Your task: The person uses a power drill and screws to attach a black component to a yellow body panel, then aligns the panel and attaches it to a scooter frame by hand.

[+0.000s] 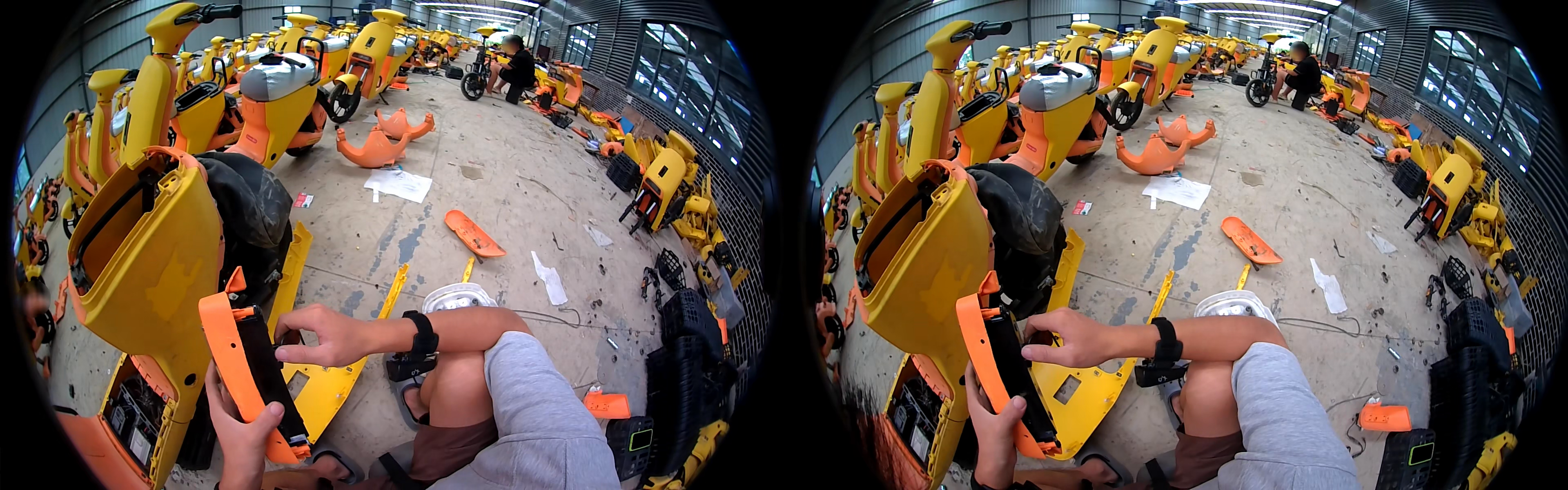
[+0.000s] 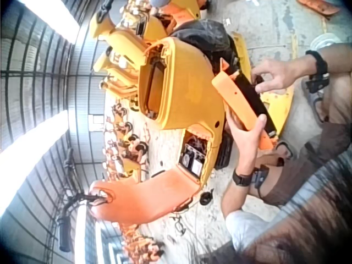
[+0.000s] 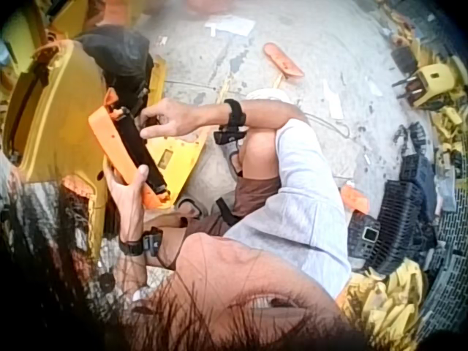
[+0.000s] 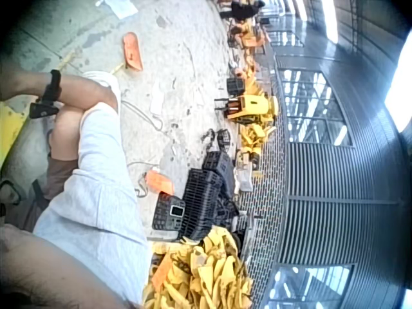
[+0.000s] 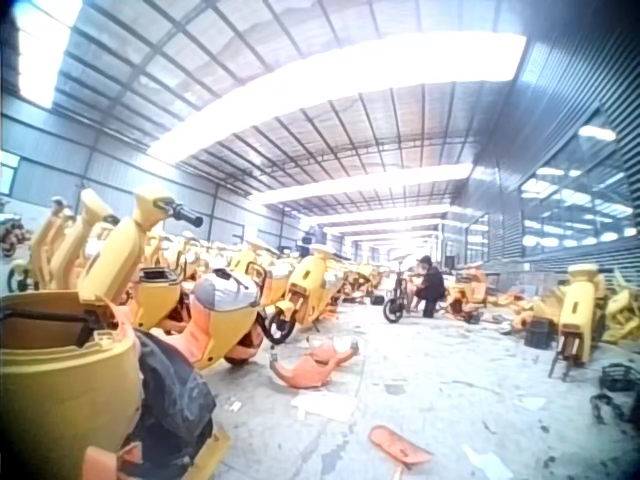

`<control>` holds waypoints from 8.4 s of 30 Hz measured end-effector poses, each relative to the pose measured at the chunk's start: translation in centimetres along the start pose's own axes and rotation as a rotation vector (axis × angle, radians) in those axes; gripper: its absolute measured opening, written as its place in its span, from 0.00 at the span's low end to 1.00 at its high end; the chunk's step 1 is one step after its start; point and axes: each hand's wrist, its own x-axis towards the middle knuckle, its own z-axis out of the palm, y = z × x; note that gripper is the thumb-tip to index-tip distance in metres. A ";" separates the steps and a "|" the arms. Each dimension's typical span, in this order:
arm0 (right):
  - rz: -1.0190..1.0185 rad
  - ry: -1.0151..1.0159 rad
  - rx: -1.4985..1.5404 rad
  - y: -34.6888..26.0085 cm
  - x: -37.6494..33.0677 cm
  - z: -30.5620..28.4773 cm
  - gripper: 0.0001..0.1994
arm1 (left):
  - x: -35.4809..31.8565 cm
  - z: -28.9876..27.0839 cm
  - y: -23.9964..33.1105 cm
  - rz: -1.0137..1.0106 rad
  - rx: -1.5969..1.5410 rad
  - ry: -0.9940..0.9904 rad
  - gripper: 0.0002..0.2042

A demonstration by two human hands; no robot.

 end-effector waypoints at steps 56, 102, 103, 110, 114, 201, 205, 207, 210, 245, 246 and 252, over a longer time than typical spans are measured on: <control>-0.115 0.015 -0.091 0.6 -0.2 -0.1 0.21 | -0.1 -0.3 0.0 -0.028 0.039 -0.054 0.54; 0.112 0.205 -0.070 0.7 -0.8 -0.5 0.10 | 1.3 -2.6 -0.6 -0.351 -0.419 -0.169 0.38; 0.064 0.202 -0.117 0.9 -0.8 -0.6 0.10 | 1.3 -2.7 -0.6 -0.353 -0.419 -0.170 0.38; 0.077 0.205 -0.377 1.2 -0.8 -0.9 0.09 | 1.2 -2.6 -0.5 -0.369 -0.393 -0.167 0.38; 0.295 0.206 -0.120 0.1 -0.6 -0.7 0.11 | 1.2 -2.7 -0.5 -0.363 -0.366 -0.172 0.38; 0.231 0.248 0.137 -2.9 -1.2 -1.5 0.24 | 1.4 -2.2 -0.1 -0.310 -0.557 -0.271 0.48; 0.281 0.240 0.030 -2.7 -0.8 -1.7 0.29 | 1.3 -2.3 -0.2 -0.316 -0.562 -0.272 0.48; 0.336 0.177 -0.048 -2.3 -0.6 -1.9 0.28 | 1.3 -2.3 -0.2 -0.318 -0.516 -0.260 0.49; 0.278 0.153 -0.087 -1.6 -0.5 -2.0 0.30 | 1.1 -2.1 0.3 -0.334 -0.463 -0.267 0.47; 0.211 0.280 0.062 -1.9 -0.6 -2.3 0.15 | 0.9 -1.5 0.2 -0.400 -0.520 -0.430 0.44; 0.262 0.268 0.085 -1.9 -0.7 -2.3 0.12 | 1.0 -1.7 0.1 -0.389 -0.533 -0.437 0.44; 0.379 0.220 0.136 -2.7 -0.5 -1.7 0.09 | 1.3 -2.4 -0.1 -0.371 -0.566 -0.411 0.45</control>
